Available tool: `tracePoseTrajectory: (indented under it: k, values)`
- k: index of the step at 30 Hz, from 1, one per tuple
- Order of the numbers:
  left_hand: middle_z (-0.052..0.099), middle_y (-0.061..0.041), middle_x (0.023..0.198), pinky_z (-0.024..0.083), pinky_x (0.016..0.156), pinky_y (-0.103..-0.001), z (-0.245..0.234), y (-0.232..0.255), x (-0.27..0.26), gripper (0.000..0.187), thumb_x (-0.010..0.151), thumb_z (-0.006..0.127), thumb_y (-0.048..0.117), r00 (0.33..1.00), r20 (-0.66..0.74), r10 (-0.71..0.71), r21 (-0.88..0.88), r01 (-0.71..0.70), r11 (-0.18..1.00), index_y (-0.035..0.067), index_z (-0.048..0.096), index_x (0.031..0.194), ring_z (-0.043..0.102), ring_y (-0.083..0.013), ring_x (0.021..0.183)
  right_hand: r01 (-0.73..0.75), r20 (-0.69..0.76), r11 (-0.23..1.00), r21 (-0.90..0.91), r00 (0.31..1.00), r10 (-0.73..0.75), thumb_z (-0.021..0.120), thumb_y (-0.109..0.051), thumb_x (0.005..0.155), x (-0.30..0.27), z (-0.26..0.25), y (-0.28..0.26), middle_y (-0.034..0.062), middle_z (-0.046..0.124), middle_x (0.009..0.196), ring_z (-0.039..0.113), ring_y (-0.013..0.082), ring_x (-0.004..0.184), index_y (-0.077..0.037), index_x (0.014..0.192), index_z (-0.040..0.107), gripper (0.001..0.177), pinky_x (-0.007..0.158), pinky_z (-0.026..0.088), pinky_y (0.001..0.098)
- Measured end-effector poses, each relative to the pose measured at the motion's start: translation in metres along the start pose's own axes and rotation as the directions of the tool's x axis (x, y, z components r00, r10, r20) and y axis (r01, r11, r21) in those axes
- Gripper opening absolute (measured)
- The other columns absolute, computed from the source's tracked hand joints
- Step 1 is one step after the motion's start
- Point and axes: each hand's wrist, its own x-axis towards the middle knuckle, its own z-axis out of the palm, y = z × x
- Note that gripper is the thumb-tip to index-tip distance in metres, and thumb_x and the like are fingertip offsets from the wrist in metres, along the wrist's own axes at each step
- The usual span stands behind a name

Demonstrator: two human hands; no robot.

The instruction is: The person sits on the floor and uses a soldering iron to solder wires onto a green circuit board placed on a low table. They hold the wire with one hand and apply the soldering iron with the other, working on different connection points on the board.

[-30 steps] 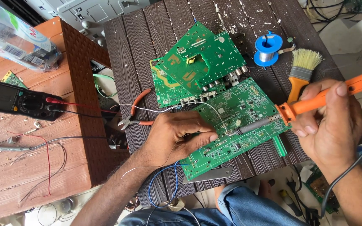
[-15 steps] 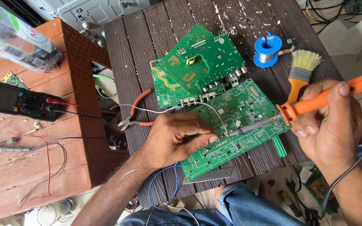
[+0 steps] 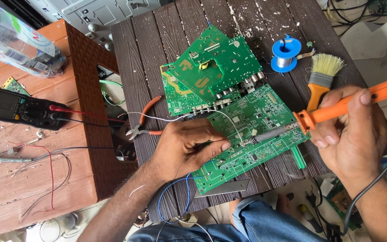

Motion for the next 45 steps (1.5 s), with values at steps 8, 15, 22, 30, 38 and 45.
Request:
tracePoseTrajectory:
  k: [8, 15, 22, 30, 38, 45]
  values:
    - [0.073, -0.008, 0.086, 0.059, 0.067, -0.03, -0.0006, 0.0, 0.0007, 0.016, 0.099, 0.067, 0.016, 0.999, 0.024, 0.022, 0.055, -0.023, 0.998, 0.002, 0.074, 0.097, 0.073, -0.0194, 0.075, 0.029, 0.031, 1.0, -0.009, 0.999, -0.029, 0.054, -0.067, 0.101, 0.0001, 0.0039, -0.0015, -0.0025, 0.026, 0.048, 0.027, 0.0087, 0.038, -0.014, 0.096, 0.052, 0.053, 0.038, 0.025, 0.0219]
    - [0.074, -0.008, 0.088, 0.06, 0.07, -0.03, -0.0025, 0.0028, 0.0012, 0.018, 0.1, 0.065, 0.018, 0.999, 0.043, 0.012, 0.03, -0.014, 0.999, 0.002, 0.074, 0.099, 0.074, -0.0196, 0.077, 0.025, 0.016, 0.999, -0.021, 1.0, -0.025, 0.055, -0.067, 0.1, -0.0003, 0.0032, -0.0007, -0.0023, 0.027, 0.05, 0.028, 0.0082, 0.038, -0.014, 0.096, 0.052, 0.053, 0.039, 0.026, 0.0213]
    - [0.074, -0.008, 0.088, 0.059, 0.07, -0.03, -0.0024, 0.0013, 0.0006, 0.019, 0.1, 0.064, 0.019, 0.999, 0.043, 0.015, 0.03, -0.016, 0.999, 0.003, 0.074, 0.1, 0.074, -0.0202, 0.077, 0.014, 0.024, 1.0, -0.01, 1.0, -0.014, 0.054, -0.067, 0.1, -0.0004, 0.0043, -0.0011, -0.0025, 0.025, 0.048, 0.027, 0.0086, 0.038, -0.015, 0.095, 0.052, 0.052, 0.039, 0.024, 0.0221]
    - [0.073, -0.007, 0.089, 0.057, 0.071, -0.03, -0.0021, 0.0021, 0.0015, 0.02, 0.101, 0.063, 0.02, 0.999, 0.049, 0.021, 0.055, -0.024, 0.998, 0.004, 0.074, 0.098, 0.073, -0.02, 0.078, 0.021, 0.024, 1.0, -0.014, 1.0, -0.02, 0.054, -0.066, 0.102, -0.0004, 0.0025, 0.0003, -0.0018, 0.027, 0.05, 0.027, 0.0085, 0.039, -0.014, 0.097, 0.052, 0.052, 0.04, 0.027, 0.0215]
    - [0.073, -0.005, 0.087, 0.055, 0.067, -0.03, -0.0008, -0.0006, 0.0013, 0.02, 0.101, 0.063, 0.022, 0.999, 0.047, 0.022, 0.08, -0.025, 0.996, 0.005, 0.074, 0.098, 0.072, -0.0187, 0.075, 0.008, 0.009, 1.0, -0.022, 1.0, -0.008, 0.056, -0.068, 0.1, -0.0005, 0.0036, -0.0006, -0.0016, 0.026, 0.049, 0.026, 0.0085, 0.039, -0.014, 0.095, 0.052, 0.054, 0.04, 0.025, 0.0215]
    - [0.072, -0.006, 0.087, 0.055, 0.067, -0.03, -0.0003, -0.0013, 0.0027, 0.019, 0.101, 0.064, 0.021, 0.998, 0.054, 0.024, 0.07, -0.028, 0.997, 0.004, 0.073, 0.097, 0.071, -0.019, 0.075, 0.025, 0.038, 1.0, 0.002, 0.999, -0.025, 0.057, -0.065, 0.101, -0.0004, 0.0014, 0.0006, -0.0027, 0.03, 0.055, 0.029, 0.0067, 0.042, -0.014, 0.096, 0.053, 0.052, 0.042, 0.026, 0.0212]
